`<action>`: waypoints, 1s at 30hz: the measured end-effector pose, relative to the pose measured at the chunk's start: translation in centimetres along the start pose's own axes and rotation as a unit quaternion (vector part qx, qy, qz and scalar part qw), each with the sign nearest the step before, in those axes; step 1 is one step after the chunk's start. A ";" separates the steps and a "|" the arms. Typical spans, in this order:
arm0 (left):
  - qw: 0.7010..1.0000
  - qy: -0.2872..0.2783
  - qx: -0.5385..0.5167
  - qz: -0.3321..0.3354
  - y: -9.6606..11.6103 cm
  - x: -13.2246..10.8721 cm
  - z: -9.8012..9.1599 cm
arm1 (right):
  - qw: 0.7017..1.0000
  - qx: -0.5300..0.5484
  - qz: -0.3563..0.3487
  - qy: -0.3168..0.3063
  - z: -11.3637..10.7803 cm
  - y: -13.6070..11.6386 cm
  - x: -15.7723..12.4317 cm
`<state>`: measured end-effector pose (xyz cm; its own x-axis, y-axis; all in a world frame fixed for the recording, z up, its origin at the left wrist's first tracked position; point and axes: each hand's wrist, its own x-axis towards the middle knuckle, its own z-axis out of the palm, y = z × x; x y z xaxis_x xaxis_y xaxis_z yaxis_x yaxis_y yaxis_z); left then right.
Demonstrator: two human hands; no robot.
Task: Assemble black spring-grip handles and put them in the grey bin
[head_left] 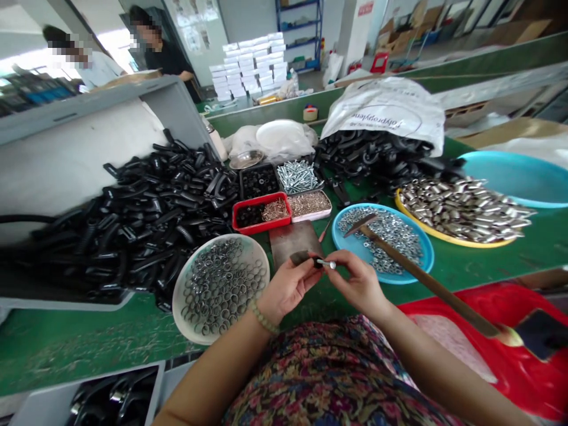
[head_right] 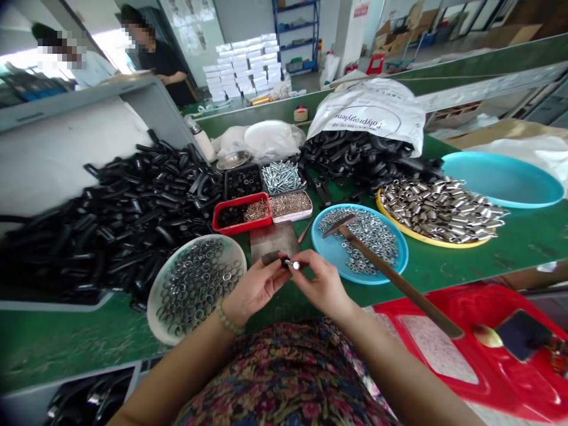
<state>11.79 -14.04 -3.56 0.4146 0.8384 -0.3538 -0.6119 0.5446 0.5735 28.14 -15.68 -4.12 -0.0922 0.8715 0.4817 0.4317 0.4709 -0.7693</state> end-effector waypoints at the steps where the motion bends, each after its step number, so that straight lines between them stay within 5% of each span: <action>1: 1.000 0.006 0.007 0.022 -0.1 -0.2 0.1 | 0.999 -0.035 -0.030 -0.001 0.4 0.1 0.2; 7: 0.989 -0.038 0.111 0.094 0.1 -1.1 -1.1 | 0.971 -0.133 -0.180 -0.078 2.1 0.9 0.7; 14: 0.986 -0.042 0.147 0.062 0.5 -3.5 -4.8 | 0.957 -0.053 -0.252 -0.137 4.4 0.4 -0.3; 16: 0.988 -0.039 0.137 0.059 1.0 -4.4 -5.3 | 0.971 -0.009 -0.200 -0.128 5.2 0.2 -0.5; 19: 0.994 -0.012 0.096 0.047 2.0 -6.0 -5.6 | 0.986 0.124 -0.012 -0.112 6.4 -0.1 -0.3; 22: 0.999 -0.009 0.045 0.009 2.7 -7.2 -5.3 | 0.920 0.303 0.172 -0.179 7.3 -0.4 0.2; 26: 0.999 -0.025 0.021 -0.024 2.7 -7.8 -4.9 | 0.826 0.438 0.296 -0.195 8.0 -1.0 0.7; 30: 0.999 -0.015 0.010 -0.036 2.4 -7.9 -5.1 | 0.829 0.440 0.322 -0.127 8.5 -1.1 0.6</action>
<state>3.62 -19.20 -3.17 0.4777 0.7954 -0.3731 -0.5657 0.6034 0.5621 19.93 -14.49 -6.54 -0.3303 0.9294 -0.1646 -0.3460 -0.2815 -0.8950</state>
